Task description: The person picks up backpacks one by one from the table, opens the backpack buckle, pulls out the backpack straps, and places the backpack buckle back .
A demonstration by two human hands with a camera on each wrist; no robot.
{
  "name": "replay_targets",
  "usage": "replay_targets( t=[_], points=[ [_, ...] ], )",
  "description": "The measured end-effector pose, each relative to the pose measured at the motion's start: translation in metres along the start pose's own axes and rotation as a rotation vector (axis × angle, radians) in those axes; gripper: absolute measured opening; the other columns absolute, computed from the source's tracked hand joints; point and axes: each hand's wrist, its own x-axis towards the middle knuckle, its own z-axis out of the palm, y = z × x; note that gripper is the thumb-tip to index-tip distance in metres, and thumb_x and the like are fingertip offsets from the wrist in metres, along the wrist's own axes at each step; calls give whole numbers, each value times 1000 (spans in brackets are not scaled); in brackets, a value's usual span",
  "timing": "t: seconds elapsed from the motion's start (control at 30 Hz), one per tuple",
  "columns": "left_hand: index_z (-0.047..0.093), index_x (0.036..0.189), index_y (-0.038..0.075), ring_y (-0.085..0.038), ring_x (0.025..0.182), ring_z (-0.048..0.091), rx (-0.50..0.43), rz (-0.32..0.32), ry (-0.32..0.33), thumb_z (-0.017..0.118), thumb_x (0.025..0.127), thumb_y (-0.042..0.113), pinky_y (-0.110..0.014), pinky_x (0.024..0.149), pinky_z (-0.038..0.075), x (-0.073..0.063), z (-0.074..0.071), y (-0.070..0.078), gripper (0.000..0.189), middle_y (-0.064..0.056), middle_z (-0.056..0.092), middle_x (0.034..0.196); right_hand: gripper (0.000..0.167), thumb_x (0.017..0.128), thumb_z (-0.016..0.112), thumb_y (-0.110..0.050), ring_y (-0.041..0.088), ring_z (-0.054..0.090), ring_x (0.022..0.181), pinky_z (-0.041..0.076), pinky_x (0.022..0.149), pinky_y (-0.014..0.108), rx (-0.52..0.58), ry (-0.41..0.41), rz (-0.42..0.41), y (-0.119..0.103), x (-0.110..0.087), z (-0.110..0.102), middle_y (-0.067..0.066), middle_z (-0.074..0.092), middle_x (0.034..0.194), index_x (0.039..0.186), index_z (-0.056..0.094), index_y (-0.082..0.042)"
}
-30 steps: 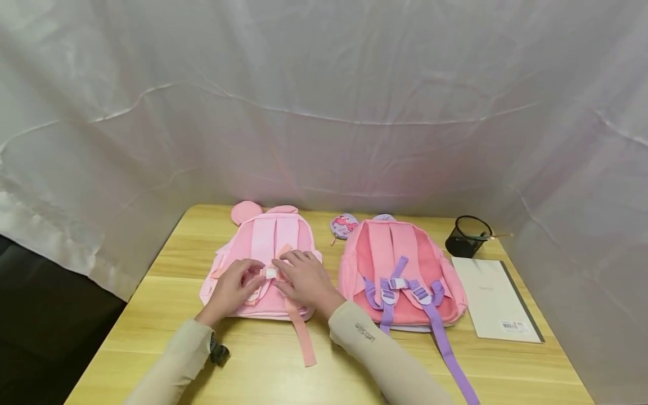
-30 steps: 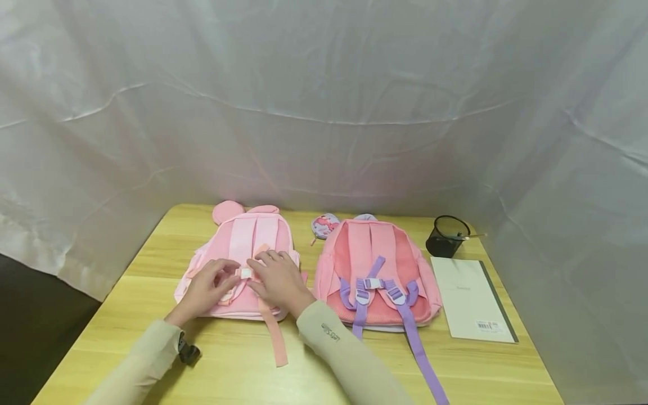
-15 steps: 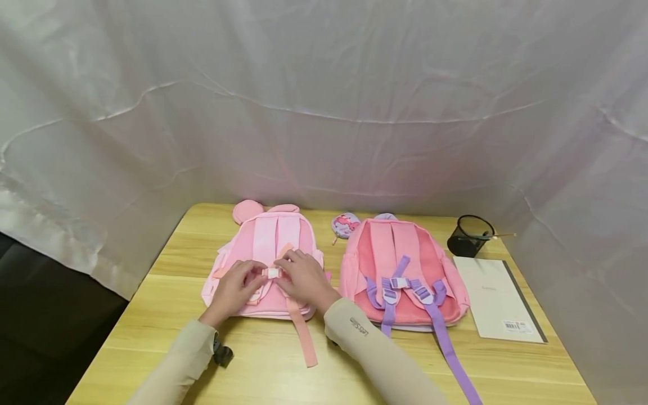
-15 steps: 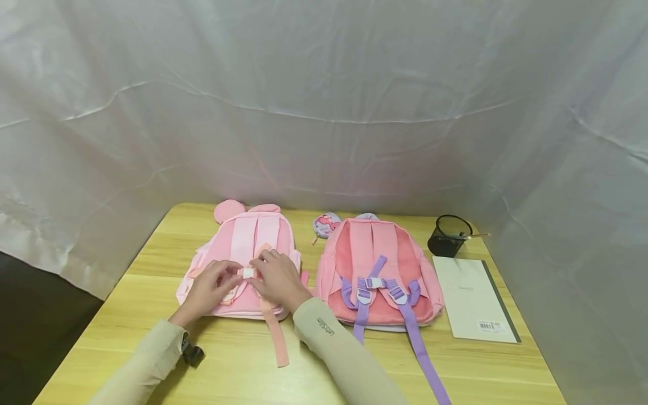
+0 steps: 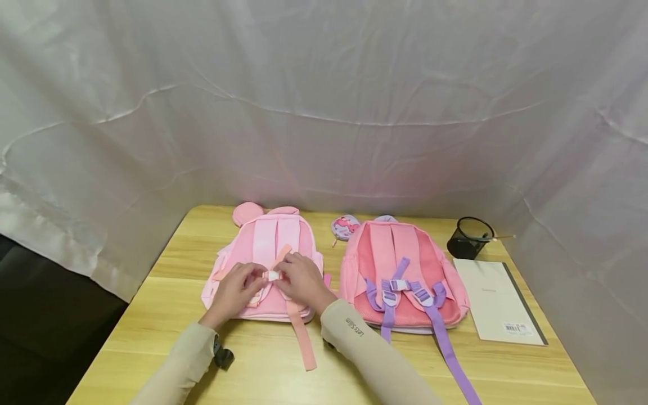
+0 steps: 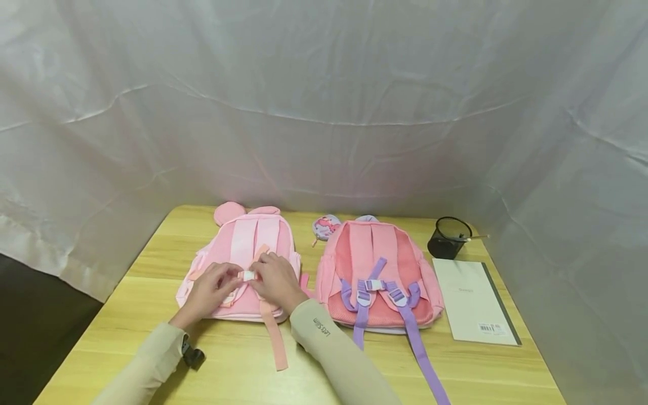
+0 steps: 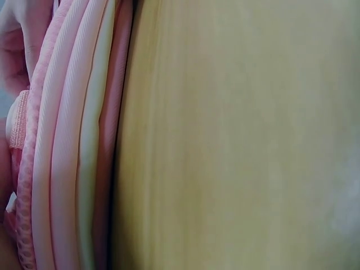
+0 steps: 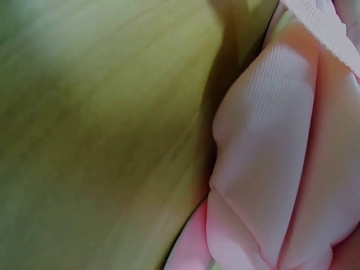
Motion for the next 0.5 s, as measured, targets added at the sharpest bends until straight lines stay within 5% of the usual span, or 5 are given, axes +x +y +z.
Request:
replay_targets(
  t=[0.5],
  points=[
    [70, 116, 21, -12, 86, 50, 2, -18, -11, 78, 93, 30, -30, 72, 43, 1, 1, -2, 26, 5, 64, 97, 18, 94, 75, -36, 11, 55, 89, 47, 81, 28, 4, 4, 33, -3, -3, 2, -8, 65, 95, 107, 75, -22]
  ],
)
